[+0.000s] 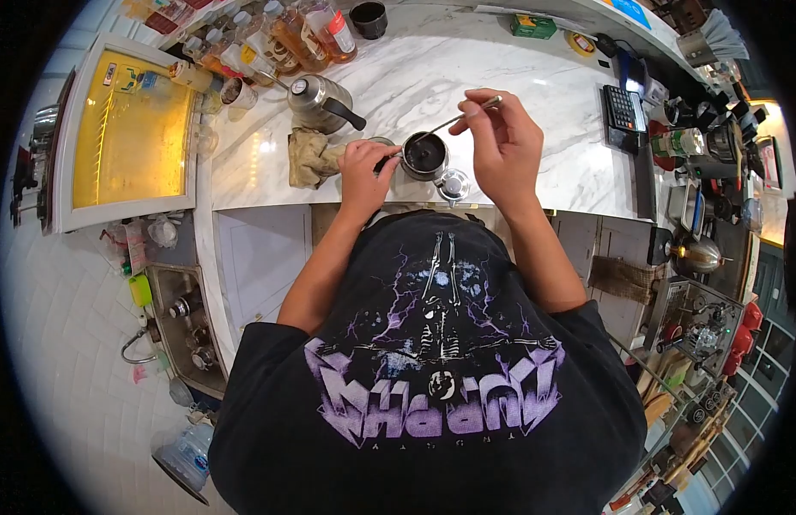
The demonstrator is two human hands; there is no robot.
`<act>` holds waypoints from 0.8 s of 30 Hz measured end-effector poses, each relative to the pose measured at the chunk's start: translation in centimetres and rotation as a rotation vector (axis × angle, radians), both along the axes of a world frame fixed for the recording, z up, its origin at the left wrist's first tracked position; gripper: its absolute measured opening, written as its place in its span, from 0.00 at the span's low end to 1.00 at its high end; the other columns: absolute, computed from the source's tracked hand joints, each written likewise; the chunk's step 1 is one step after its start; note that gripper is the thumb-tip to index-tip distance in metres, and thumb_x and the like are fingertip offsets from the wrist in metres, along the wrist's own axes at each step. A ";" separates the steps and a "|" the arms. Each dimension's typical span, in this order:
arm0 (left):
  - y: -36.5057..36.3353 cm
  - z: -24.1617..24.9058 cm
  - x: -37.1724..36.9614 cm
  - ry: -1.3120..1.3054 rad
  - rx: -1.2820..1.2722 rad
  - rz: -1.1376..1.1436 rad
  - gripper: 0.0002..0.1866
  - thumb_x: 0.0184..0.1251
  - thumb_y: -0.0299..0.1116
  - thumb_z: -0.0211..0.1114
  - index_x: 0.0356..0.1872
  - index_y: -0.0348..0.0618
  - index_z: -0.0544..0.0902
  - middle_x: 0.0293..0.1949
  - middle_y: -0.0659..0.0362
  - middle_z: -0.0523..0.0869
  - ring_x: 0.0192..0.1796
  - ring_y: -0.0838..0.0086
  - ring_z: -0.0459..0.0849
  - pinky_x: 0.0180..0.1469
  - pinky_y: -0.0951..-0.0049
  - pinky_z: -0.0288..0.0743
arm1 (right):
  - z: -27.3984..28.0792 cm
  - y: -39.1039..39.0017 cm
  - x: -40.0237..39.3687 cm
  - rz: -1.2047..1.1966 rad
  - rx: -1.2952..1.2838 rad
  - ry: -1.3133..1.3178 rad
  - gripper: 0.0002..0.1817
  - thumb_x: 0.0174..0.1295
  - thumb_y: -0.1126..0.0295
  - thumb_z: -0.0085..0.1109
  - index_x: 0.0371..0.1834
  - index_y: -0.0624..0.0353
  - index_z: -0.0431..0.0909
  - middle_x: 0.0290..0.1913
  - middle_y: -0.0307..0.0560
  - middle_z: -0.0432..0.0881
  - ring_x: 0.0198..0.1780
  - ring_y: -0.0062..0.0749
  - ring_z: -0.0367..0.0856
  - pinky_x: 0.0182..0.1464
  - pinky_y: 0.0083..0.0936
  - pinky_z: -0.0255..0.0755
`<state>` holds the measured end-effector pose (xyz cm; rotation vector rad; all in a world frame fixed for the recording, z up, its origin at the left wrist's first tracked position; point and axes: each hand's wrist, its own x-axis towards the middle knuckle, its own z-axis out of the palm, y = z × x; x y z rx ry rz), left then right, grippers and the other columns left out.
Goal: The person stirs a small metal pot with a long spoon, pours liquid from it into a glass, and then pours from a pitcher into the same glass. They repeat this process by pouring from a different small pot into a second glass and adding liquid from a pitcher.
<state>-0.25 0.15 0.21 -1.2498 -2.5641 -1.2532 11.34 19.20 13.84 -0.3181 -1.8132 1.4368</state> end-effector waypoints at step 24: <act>-0.8 0.4 -5.1 -0.127 -0.134 -0.370 0.13 0.63 0.38 0.78 0.49 0.55 0.94 0.47 0.64 0.90 0.59 0.65 0.80 0.61 0.58 0.63 | 1.8 -5.7 0.4 -0.200 -0.056 -0.061 0.08 0.74 0.82 0.60 0.53 0.70 0.82 0.39 0.50 0.88 0.37 0.28 0.90 0.41 0.21 0.80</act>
